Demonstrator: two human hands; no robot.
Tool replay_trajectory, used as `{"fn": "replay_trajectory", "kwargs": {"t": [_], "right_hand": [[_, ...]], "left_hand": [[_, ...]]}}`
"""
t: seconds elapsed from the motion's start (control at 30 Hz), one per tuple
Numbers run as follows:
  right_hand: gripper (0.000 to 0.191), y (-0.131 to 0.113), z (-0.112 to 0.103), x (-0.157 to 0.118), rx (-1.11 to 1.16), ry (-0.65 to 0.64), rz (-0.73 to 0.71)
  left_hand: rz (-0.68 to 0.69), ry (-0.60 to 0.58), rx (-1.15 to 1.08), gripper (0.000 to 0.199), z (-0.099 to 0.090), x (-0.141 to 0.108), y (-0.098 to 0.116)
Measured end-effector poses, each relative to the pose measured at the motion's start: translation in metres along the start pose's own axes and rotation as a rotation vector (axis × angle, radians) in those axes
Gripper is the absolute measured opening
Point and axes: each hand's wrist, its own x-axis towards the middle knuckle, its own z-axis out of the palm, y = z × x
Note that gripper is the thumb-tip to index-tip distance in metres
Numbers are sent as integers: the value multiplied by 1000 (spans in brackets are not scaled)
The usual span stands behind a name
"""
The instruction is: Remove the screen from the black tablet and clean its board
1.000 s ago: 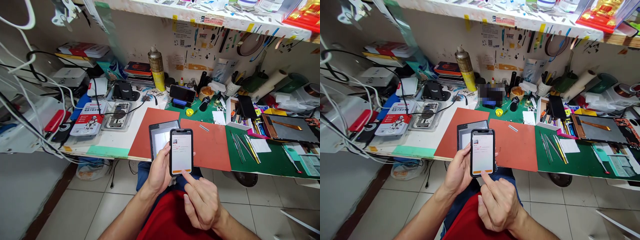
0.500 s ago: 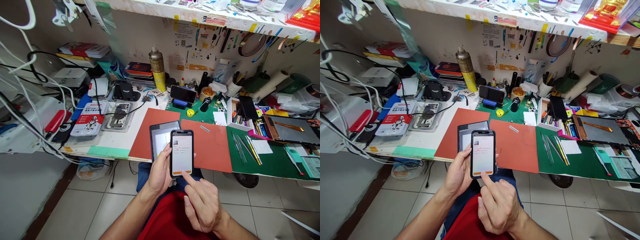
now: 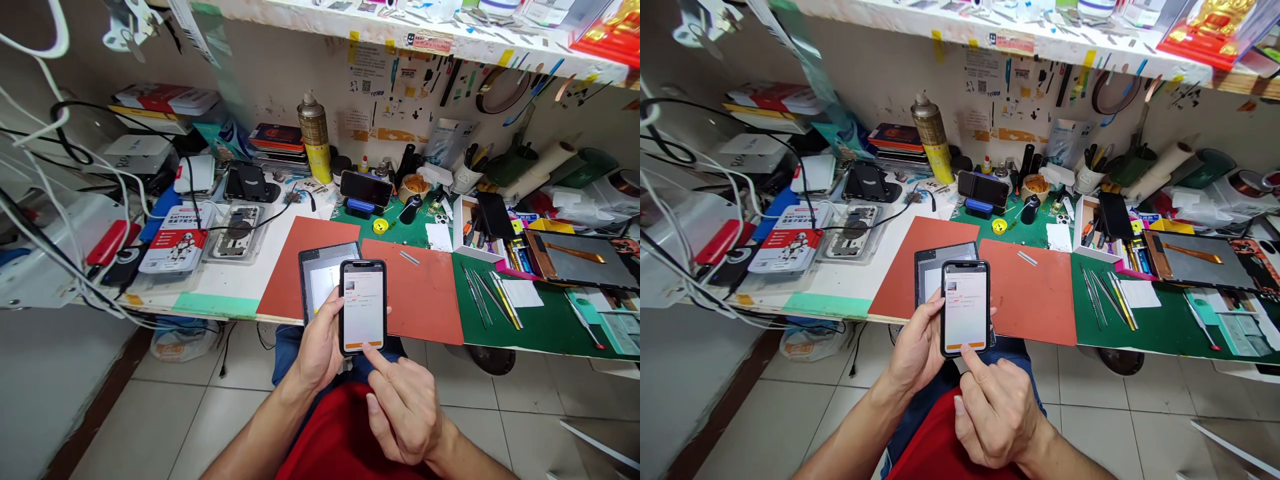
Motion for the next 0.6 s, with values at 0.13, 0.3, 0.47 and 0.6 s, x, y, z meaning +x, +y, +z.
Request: {"fn": "replay_trajectory", "kwargs": {"t": [0.13,0.3,0.47,0.6], "right_hand": [[21,-3,0,-1,1,11,-25],[21,-4,1,-8,-3,-1,-15],[22,-2,3,-13,-25,-3,-10],[23,-1,3,-13,-34,-10,-3]], "left_hand": [[15,22,46,54,1,0,0],[22,61,83,58,4,1,0],[23,51,30,53,4,1,-1],[27,34,2,48,2,1,-1]]}}
